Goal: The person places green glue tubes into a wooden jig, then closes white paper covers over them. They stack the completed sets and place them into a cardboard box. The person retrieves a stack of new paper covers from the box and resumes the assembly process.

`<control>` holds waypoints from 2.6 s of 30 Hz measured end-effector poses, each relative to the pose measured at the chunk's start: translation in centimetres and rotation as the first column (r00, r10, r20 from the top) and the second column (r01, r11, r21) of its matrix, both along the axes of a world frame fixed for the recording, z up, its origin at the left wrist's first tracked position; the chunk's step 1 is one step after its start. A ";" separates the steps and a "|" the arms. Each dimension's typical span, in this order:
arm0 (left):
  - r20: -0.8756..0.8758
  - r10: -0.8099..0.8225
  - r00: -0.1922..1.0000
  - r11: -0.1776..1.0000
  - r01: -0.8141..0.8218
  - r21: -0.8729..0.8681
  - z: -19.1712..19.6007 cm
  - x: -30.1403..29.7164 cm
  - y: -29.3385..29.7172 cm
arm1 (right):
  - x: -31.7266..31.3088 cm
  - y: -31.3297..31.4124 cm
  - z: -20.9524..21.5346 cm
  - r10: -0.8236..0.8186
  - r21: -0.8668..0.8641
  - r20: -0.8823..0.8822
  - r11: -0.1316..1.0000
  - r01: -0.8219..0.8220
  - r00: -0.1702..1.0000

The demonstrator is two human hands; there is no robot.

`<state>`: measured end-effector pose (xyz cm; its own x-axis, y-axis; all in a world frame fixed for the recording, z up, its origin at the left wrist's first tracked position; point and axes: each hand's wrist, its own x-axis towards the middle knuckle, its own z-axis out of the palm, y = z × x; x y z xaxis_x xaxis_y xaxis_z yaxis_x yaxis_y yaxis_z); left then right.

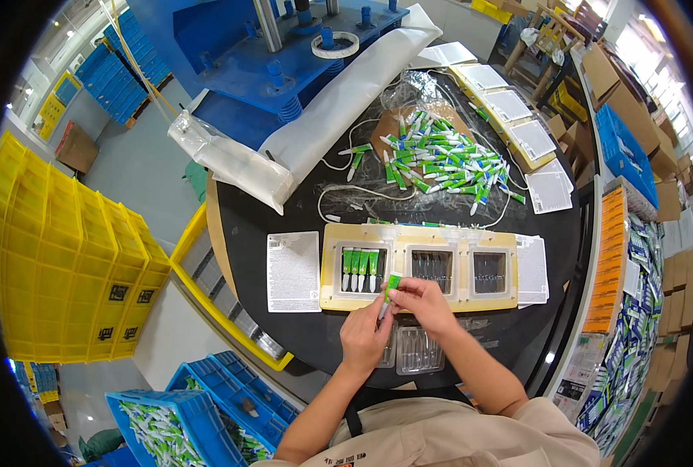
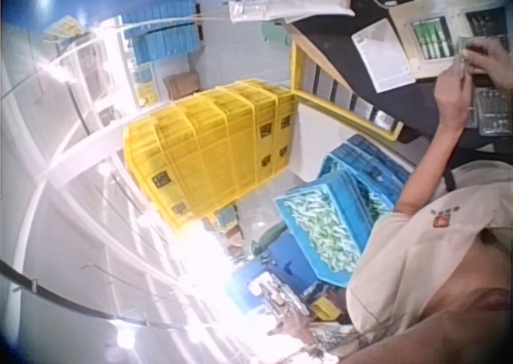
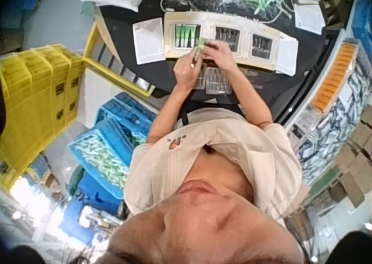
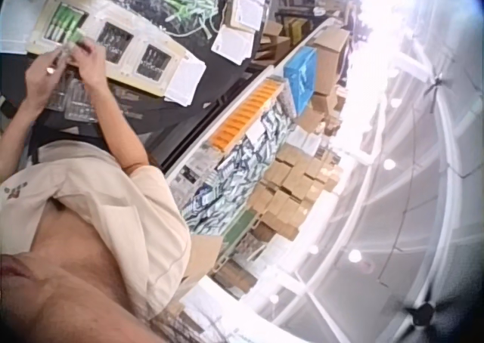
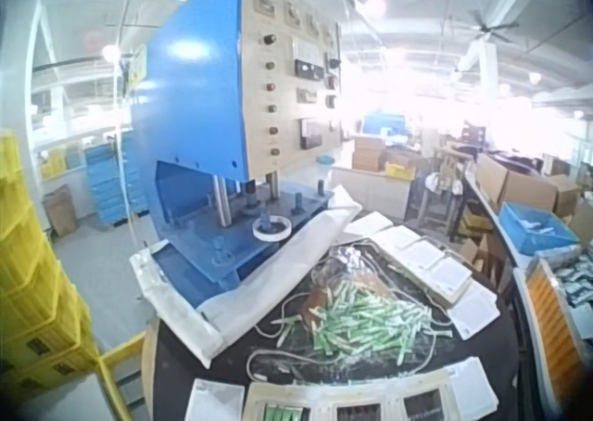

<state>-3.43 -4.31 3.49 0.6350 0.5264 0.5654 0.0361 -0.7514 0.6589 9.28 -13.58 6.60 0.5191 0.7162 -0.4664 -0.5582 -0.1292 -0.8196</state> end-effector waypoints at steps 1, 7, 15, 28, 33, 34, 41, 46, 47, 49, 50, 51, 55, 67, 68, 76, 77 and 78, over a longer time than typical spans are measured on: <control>0.022 0.000 1.000 0.999 0.001 -0.032 -0.2 0.1 -0.3 | -0.4 0.1 -0.3 -0.003 -0.062 0.040 0.998 0.006 0.999; -0.081 0.098 0.992 0.993 -0.103 -0.064 -0.9 1.0 0.7 | -0.2 0.5 -1.1 -0.030 -0.083 0.879 0.973 0.214 0.476; -0.200 0.058 0.978 0.950 -0.116 -0.291 -1.8 3.9 0.9 | 0.8 -2.3 -0.8 0.032 -0.116 0.912 0.976 0.182 0.409; -0.425 0.046 0.904 0.921 0.127 0.369 -1.5 1.5 1.3 | 5.9 -1.8 -1.0 0.019 -0.070 0.974 0.973 0.220 0.226; -0.611 -0.093 0.786 0.917 0.307 0.256 -1.8 1.8 2.6 | 14.6 3.1 -2.9 -0.014 -0.033 0.987 0.957 0.288 0.160; -0.596 -0.135 0.792 0.923 0.318 0.215 -1.4 2.0 2.9 | 16.2 4.6 -3.5 0.027 -0.061 0.994 0.945 0.321 0.110; -0.278 -0.146 0.949 0.989 0.151 -0.004 0.0 12.3 11.0 | 22.0 8.9 -5.3 0.462 -0.498 0.867 0.829 0.255 0.189; -0.505 -0.042 0.862 0.995 -0.008 -0.095 -2.3 26.3 17.5 | 17.0 2.5 -1.9 0.239 -0.227 0.951 0.971 0.080 -0.198; -0.596 -0.007 0.803 1.000 0.001 -0.010 -2.6 27.5 17.8 | 14.6 0.9 -1.5 0.238 -0.248 0.943 0.969 -0.014 -0.231; -0.679 0.016 0.734 1.000 -0.028 -0.007 -2.9 29.3 18.2 | 10.9 -1.4 -1.3 0.260 -0.353 0.841 0.928 -0.118 -0.475; -0.714 0.028 0.700 0.999 -0.038 0.002 -2.9 29.8 18.2 | 9.4 -2.4 -1.4 0.283 -0.404 0.803 0.905 -0.131 -0.524; -0.716 -0.003 0.698 0.999 -0.037 -0.040 -2.8 30.0 18.3 | 8.3 -3.0 -1.6 0.334 -0.469 0.800 0.866 -0.172 -0.499; -0.743 -0.115 0.659 0.989 0.004 -0.150 -2.1 29.3 18.6 | 9.1 -3.0 -1.7 0.294 -0.384 0.882 0.902 -0.197 -0.368; -0.022 -0.435 0.900 0.899 0.435 0.058 3.6 9.9 4.1 | 20.7 9.0 -6.1 0.342 -0.298 0.939 0.866 0.401 -0.041; -0.114 -0.486 0.867 0.837 0.499 0.226 3.2 9.1 2.9 | 19.9 7.1 -5.3 0.185 -0.143 0.981 0.902 0.406 -0.065; -0.386 -0.393 0.835 0.726 0.539 0.427 -0.8 8.5 0.5 | 5.9 -9.3 -0.2 0.055 -0.113 0.986 0.914 0.390 0.157; -0.414 -0.399 0.818 0.724 0.558 0.406 -1.0 8.4 0.6 | 4.9 -9.6 -0.6 0.090 -0.120 0.991 0.912 0.392 0.094; -0.427 -0.386 0.818 0.724 0.555 0.408 -1.1 8.2 0.8 | 4.1 -9.7 -1.0 0.110 -0.114 0.993 0.914 0.389 0.033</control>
